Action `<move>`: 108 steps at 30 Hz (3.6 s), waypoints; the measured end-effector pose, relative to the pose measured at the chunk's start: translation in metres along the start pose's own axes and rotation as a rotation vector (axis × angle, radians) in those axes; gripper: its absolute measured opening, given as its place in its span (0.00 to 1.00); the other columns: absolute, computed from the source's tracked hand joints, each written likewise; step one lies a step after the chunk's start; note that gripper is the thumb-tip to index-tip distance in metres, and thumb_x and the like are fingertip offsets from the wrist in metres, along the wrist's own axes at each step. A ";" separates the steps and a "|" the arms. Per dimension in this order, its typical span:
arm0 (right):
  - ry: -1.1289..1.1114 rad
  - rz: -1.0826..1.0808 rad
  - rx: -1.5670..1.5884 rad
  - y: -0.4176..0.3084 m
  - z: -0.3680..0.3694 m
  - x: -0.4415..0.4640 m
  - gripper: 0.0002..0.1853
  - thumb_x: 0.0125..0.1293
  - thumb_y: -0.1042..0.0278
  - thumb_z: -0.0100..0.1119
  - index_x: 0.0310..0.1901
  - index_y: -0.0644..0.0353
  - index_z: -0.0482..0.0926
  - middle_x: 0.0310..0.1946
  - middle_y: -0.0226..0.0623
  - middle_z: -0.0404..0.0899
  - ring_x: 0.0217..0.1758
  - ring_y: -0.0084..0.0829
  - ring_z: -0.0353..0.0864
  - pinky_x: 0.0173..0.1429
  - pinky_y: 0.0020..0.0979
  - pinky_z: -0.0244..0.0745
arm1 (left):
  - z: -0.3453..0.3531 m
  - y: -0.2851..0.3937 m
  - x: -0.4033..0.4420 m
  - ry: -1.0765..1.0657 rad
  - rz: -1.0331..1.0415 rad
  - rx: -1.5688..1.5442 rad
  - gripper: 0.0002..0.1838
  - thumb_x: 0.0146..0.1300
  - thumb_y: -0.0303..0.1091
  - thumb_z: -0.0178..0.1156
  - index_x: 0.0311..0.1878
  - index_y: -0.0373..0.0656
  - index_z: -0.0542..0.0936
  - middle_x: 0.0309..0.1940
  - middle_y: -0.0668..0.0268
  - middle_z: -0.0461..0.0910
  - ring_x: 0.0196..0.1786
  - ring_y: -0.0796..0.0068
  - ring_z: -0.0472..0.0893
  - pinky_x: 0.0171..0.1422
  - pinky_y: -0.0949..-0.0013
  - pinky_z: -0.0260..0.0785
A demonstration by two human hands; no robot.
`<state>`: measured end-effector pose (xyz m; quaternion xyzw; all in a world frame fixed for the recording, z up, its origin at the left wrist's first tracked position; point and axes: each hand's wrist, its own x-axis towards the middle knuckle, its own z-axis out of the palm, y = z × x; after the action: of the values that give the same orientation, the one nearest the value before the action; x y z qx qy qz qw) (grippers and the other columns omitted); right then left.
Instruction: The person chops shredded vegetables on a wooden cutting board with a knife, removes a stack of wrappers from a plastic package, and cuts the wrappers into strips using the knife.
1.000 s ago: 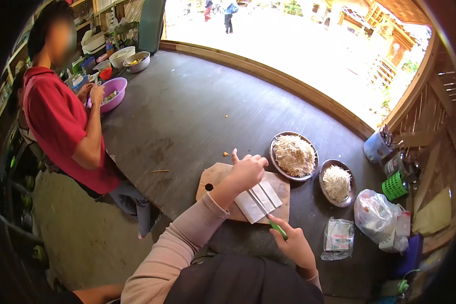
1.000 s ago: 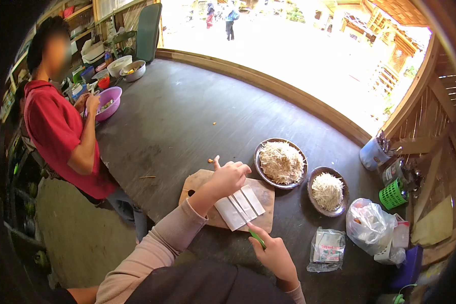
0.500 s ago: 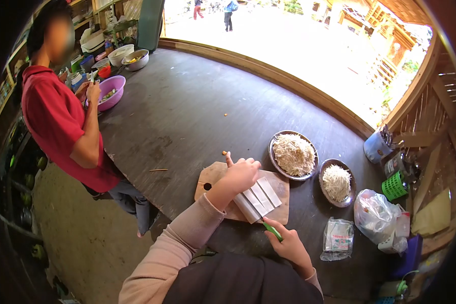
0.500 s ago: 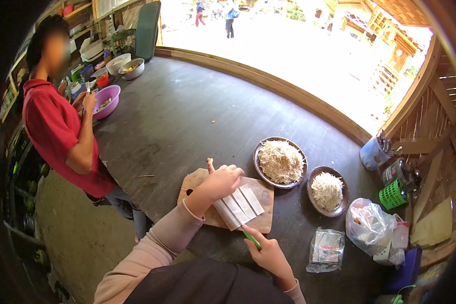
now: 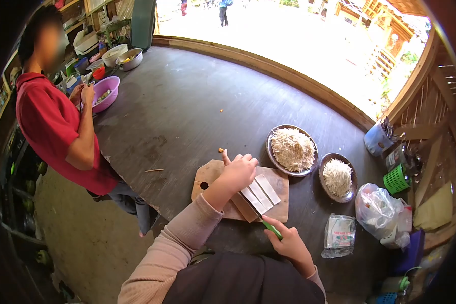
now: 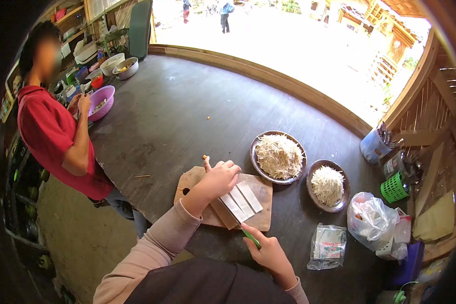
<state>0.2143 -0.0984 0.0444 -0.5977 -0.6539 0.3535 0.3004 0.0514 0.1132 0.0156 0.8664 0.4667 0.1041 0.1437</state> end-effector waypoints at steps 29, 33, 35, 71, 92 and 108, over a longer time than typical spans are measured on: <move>-0.011 -0.012 0.019 -0.004 0.002 -0.001 0.25 0.68 0.71 0.63 0.66 0.47 0.74 0.41 0.51 0.86 0.38 0.51 0.86 0.39 0.40 0.80 | 0.003 -0.001 0.000 0.031 0.017 -0.013 0.13 0.70 0.38 0.53 0.54 0.52 0.81 0.52 0.68 0.79 0.61 0.65 0.77 0.71 0.19 0.37; -0.003 -0.020 0.022 -0.005 0.002 -0.001 0.25 0.68 0.71 0.63 0.66 0.47 0.75 0.40 0.51 0.86 0.38 0.52 0.86 0.39 0.40 0.80 | 0.002 -0.001 0.000 0.020 0.013 0.001 0.13 0.70 0.38 0.52 0.54 0.52 0.80 0.52 0.68 0.79 0.61 0.65 0.77 0.70 0.18 0.37; -0.001 -0.036 0.001 -0.006 0.001 -0.001 0.24 0.68 0.70 0.62 0.66 0.48 0.75 0.40 0.51 0.86 0.37 0.51 0.86 0.38 0.41 0.80 | 0.001 0.000 0.000 0.018 0.014 -0.002 0.13 0.70 0.38 0.52 0.55 0.52 0.80 0.52 0.68 0.79 0.61 0.64 0.77 0.70 0.18 0.37; -0.103 0.069 -0.177 -0.042 -0.023 0.009 0.21 0.71 0.67 0.60 0.64 0.48 0.76 0.22 0.55 0.78 0.24 0.55 0.79 0.32 0.43 0.74 | 0.007 -0.006 0.000 0.043 -0.027 -0.081 0.14 0.75 0.41 0.47 0.57 0.58 0.79 0.56 0.70 0.75 0.65 0.65 0.71 0.70 0.22 0.43; 0.027 -0.036 -0.077 0.009 0.010 -0.001 0.25 0.69 0.69 0.60 0.66 0.44 0.73 0.37 0.49 0.85 0.30 0.53 0.84 0.32 0.45 0.78 | 0.001 0.002 0.000 0.030 -0.014 -0.017 0.15 0.76 0.48 0.47 0.56 0.56 0.78 0.54 0.69 0.75 0.63 0.65 0.72 0.70 0.20 0.46; -0.042 0.013 -0.184 -0.001 0.011 -0.002 0.24 0.71 0.67 0.59 0.68 0.43 0.72 0.36 0.53 0.85 0.34 0.53 0.86 0.39 0.39 0.80 | -0.003 0.001 -0.005 -0.045 -0.010 0.005 0.22 0.77 0.54 0.43 0.63 0.59 0.76 0.59 0.67 0.73 0.68 0.65 0.68 0.71 0.21 0.41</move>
<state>0.2053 -0.1011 0.0393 -0.6196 -0.6857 0.3062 0.2282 0.0484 0.1091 0.0186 0.8666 0.4678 0.0826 0.1526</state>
